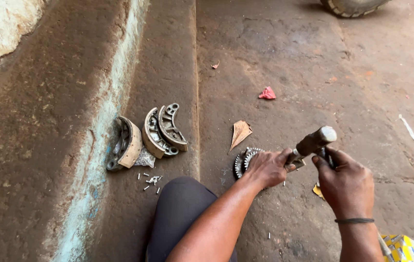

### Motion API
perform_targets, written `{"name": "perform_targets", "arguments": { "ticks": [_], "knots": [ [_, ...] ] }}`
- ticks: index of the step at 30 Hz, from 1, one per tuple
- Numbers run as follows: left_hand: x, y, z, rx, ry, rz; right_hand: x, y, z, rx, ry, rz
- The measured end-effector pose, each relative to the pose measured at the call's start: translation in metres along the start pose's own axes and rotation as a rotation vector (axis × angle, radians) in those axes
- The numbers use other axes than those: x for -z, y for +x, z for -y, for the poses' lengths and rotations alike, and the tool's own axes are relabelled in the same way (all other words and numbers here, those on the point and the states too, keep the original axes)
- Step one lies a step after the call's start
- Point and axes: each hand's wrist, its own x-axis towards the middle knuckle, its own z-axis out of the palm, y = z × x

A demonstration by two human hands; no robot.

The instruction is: The person sits on the floor and uses a hammer and metal rod to drive pins into curved metal brake shoes. They repeatedly position the pins, strike them with the hammer, and inspect the assembly.

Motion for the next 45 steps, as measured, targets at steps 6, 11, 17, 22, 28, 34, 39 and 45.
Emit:
{"name": "perform_targets", "arguments": {
  "ticks": [6,11,17,22,28,34,39,45],
  "knots": [
    [-0.005,-0.001,0.0,-0.064,0.057,-0.044,-0.004,0.002,-0.002,-0.004,-0.111,0.054],
    [-0.006,-0.001,0.0,-0.029,0.031,0.019,-0.003,0.004,-0.006,-0.091,-0.095,0.123],
    [-0.007,-0.002,0.001,-0.077,0.018,-0.045,-0.003,0.01,-0.011,-0.072,-0.136,0.141],
    [-0.007,-0.002,-0.001,-0.049,0.044,-0.025,-0.003,0.01,-0.014,-0.065,-0.13,0.131],
    [-0.004,-0.002,-0.002,-0.049,0.018,-0.023,-0.003,0.011,-0.012,-0.068,-0.124,0.136],
    [-0.005,-0.001,-0.002,-0.042,0.03,-0.03,-0.006,0.004,-0.008,-0.064,-0.078,0.079],
    [-0.003,0.0,-0.003,-0.007,0.059,0.052,-0.005,-0.001,-0.006,-0.078,-0.047,0.072],
    [0.0,0.0,-0.006,0.03,0.052,0.073,-0.003,-0.001,-0.006,-0.12,-0.09,0.087]
  ]
}}
